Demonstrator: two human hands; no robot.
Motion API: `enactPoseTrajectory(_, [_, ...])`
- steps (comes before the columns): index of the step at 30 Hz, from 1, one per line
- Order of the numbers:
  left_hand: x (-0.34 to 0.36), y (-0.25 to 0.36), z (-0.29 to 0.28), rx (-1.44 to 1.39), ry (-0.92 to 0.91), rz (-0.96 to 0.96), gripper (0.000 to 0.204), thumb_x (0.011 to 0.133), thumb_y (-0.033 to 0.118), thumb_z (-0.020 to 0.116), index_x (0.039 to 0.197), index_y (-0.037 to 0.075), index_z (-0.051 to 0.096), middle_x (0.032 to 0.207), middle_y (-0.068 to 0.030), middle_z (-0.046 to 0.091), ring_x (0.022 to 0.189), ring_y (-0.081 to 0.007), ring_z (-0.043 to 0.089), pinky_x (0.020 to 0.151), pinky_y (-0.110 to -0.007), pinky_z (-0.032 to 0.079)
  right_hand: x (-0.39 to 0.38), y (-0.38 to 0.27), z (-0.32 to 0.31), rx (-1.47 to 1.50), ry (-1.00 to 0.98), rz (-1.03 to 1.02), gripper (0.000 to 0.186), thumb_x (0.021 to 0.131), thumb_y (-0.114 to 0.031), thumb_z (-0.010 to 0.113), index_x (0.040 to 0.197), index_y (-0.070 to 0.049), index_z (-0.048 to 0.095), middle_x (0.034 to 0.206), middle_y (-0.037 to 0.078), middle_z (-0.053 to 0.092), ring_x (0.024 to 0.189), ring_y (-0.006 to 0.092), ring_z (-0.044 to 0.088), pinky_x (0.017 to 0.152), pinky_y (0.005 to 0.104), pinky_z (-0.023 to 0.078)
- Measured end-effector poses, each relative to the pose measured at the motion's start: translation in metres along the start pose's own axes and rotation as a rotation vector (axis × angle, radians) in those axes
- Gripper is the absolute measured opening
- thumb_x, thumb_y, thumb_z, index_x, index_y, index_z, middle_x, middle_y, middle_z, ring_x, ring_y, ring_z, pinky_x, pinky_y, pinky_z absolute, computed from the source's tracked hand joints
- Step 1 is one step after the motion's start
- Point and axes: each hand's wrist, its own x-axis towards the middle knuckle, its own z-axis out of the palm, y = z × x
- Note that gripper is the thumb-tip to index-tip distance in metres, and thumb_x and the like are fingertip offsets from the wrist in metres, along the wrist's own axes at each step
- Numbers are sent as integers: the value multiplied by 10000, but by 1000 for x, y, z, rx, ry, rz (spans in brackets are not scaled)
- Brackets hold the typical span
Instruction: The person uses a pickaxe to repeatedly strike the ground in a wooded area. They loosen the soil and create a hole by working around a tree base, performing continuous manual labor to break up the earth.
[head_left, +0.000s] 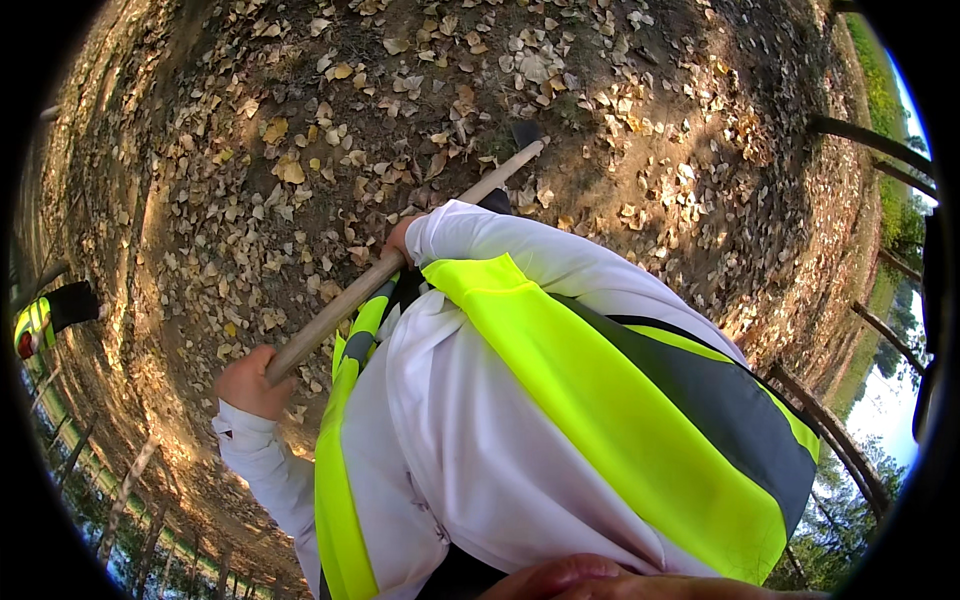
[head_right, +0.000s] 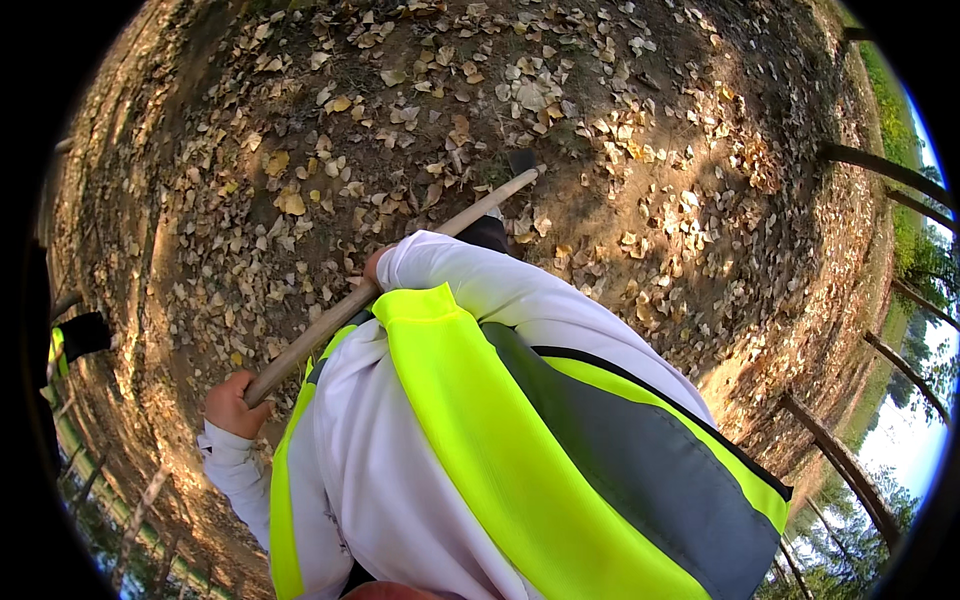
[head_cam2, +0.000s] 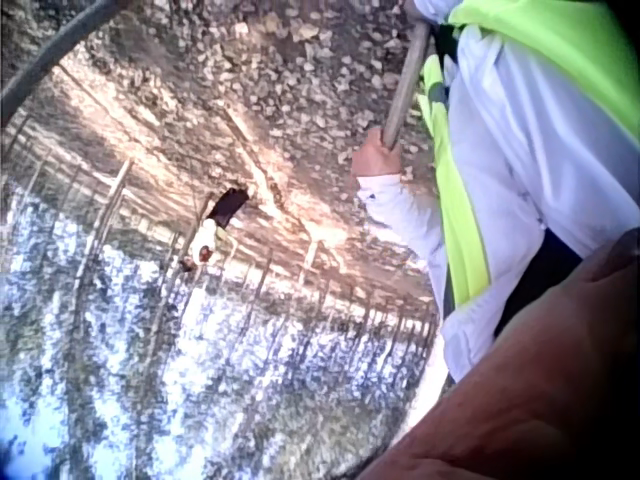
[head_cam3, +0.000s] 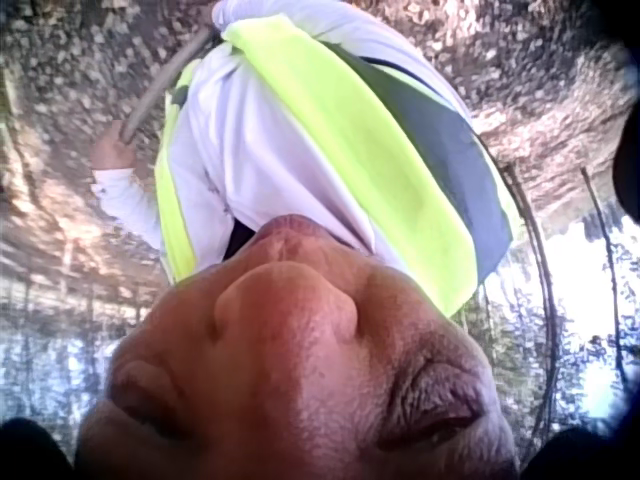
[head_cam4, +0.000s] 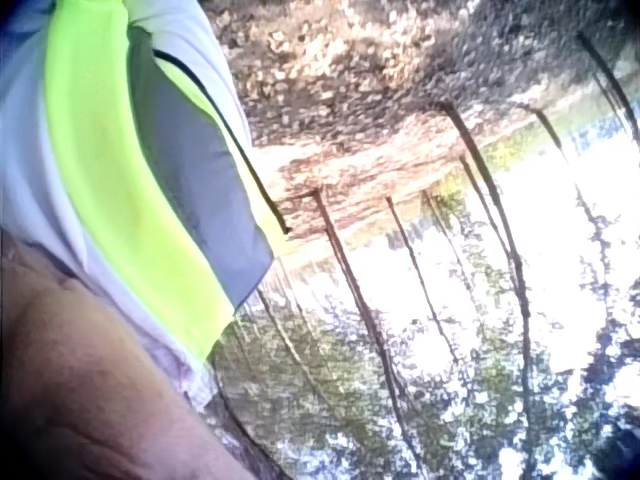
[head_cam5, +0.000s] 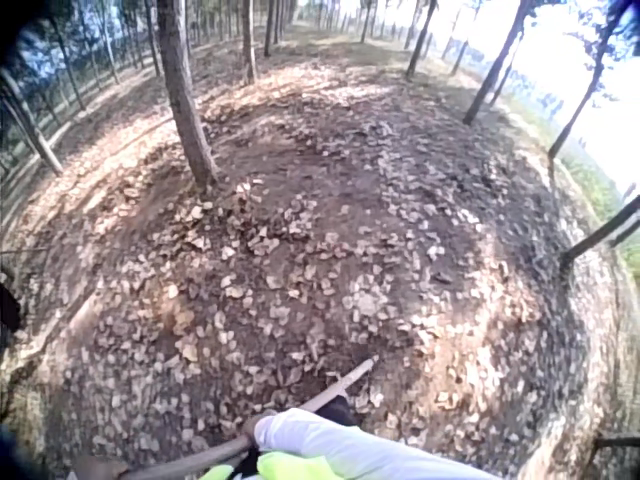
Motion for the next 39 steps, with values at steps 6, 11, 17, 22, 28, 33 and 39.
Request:
enactPoseTrajectory(6, [52,26,52,-145,-75,131,212,532,152,603,698,65,503,577,-130,505,554,-293,506,487,-350,392,-67,67,11,-103,-98,251,453,512,-269,638,941,-198,512,932,37,515,917,239,466,744,380,379])
enactPoseTrajectory(11, [70,37,79,-222,-46,182,200,564,188,598,696,73,501,609,-137,514,569,-309,501,495,-361,393,-88,94,12,-135,-158,298,444,518,-259,632,940,-197,511,935,36,513,921,237,463,745,380,378])
enactPoseTrajectory(17, [38,9,78,-265,-138,13,249,551,189,622,730,64,504,621,-142,517,575,-306,504,495,-350,394,-37,75,23,-199,-218,150,433,526,-248,625,940,-197,510,938,35,510,925,235,460,747,379,377])
enactPoseTrajectory(22, [5,11,31,-107,-141,-70,282,522,165,639,730,47,491,589,-145,503,556,-313,495,472,-351,379,-11,14,6,-194,-130,23,437,539,-214,610,961,-203,497,937,35,510,918,238,462,754,387,368])
enactPoseTrajectory(28, [12,18,18,-9,-75,-69,252,509,140,636,705,57,502,586,-144,499,558,-306,498,478,-351,382,-25,9,-12,-114,-92,74,455,512,-231,624,949,-192,502,939,44,515,902,245,472,762,380,367])
enactPoseTrajectory(33, [44,24,41,-129,-90,55,240,511,133,628,703,55,508,611,-131,510,582,-298,505,498,-348,392,-47,51,0,-131,-103,155,429,509,-241,620,925,-223,516,914,38,529,887,243,485,752,375,372])
enactPoseTrajectory(39, [97,46,80,-244,-142,203,255,525,174,628,714,50,508,628,-142,515,594,-302,505,524,-353,392,-95,112,9,-142,-173,325,426,510,-243,618,924,-223,517,919,32,528,896,240,480,757,383,365])
